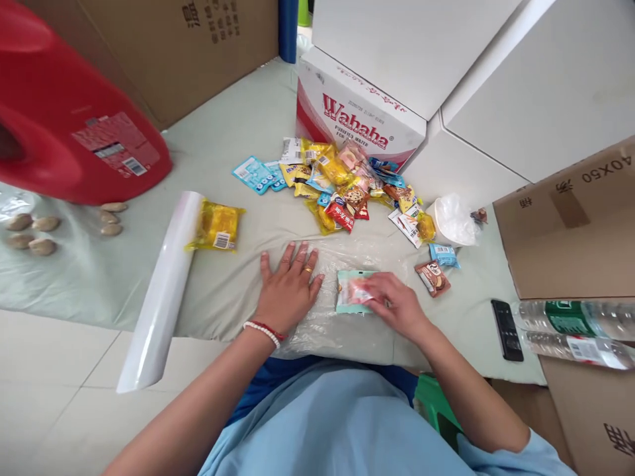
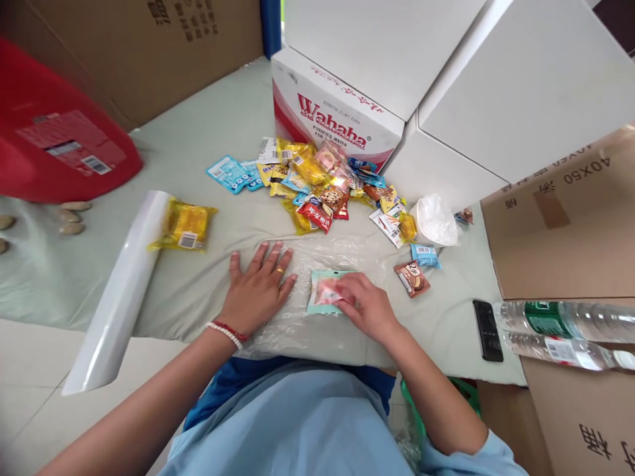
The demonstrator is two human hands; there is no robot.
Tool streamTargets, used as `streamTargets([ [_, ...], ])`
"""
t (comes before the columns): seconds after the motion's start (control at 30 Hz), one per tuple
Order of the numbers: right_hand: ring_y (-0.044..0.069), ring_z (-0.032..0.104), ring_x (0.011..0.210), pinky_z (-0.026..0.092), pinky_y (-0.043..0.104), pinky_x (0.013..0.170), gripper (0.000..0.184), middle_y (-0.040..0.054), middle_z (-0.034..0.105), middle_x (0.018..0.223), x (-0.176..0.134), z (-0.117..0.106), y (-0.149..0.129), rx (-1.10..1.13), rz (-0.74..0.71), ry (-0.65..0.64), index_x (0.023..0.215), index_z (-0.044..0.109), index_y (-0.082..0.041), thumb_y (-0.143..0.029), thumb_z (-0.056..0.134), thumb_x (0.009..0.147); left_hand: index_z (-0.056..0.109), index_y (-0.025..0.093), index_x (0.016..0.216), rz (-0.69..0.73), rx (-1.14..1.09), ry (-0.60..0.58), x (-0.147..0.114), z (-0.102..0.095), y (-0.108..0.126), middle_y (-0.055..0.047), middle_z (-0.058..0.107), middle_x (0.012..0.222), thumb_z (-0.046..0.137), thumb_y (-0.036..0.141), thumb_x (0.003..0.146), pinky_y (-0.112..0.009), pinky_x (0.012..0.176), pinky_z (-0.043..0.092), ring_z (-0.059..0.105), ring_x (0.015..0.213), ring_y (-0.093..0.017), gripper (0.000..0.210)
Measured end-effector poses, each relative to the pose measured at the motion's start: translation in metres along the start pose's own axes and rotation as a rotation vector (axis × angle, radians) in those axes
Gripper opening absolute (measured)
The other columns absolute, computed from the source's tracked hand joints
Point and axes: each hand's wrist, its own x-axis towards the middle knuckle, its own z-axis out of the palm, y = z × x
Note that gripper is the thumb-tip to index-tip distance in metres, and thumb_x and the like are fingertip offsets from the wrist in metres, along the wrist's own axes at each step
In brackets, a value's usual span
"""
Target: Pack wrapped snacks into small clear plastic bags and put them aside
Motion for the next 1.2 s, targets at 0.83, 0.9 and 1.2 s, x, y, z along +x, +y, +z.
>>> streamTargets([
  [0.83, 0.021, 0.067, 0.111, 0.055, 0.031, 0.078, 0.021, 0.0074, 0.057, 0.147, 0.01, 0.021, -0.002, -0.396, -0.181, -0.173, 0.118, 0.071, -0.029, -0.038, 0.056, 0.105, 0.051, 0.018, 0.154, -0.097, 0.121, -0.019, 0.001, -0.009, -0.011, -0.016, 0.032, 0.171, 0.028, 0.045, 0.106, -0.068, 0.124, 0.025, 0.03, 0.158, -0.035, 0.059],
  [0.9, 0.022, 0.067, 0.109, 0.055, 0.033, 0.08, 0.025, 0.0073, 0.056, 0.15, 0.012, 0.017, -0.001, -0.377, -0.189, -0.19, 0.125, 0.069, -0.03, -0.04, 0.06, 0.104, 0.051, 0.016, 0.154, -0.099, 0.13, -0.022, 0.001, -0.01, -0.015, -0.018, 0.033, 0.17, 0.029, 0.045, 0.106, -0.068, 0.124, 0.026, 0.031, 0.158, -0.036, 0.06],
  [1.2, 0.031, 0.054, 0.118, 0.048, 0.047, 0.096, 0.057, 0.0121, 0.059, 0.148, 0.028, 0.009, -0.004, -0.453, -0.346, -0.216, 0.139, 0.061, -0.024, -0.036, 0.082, 0.087, 0.052, 0.018, 0.153, -0.073, 0.168, -0.018, -0.002, -0.007, -0.012, -0.016, 0.036, 0.169, 0.028, 0.041, 0.107, -0.067, 0.125, 0.021, 0.035, 0.155, -0.033, 0.056],
])
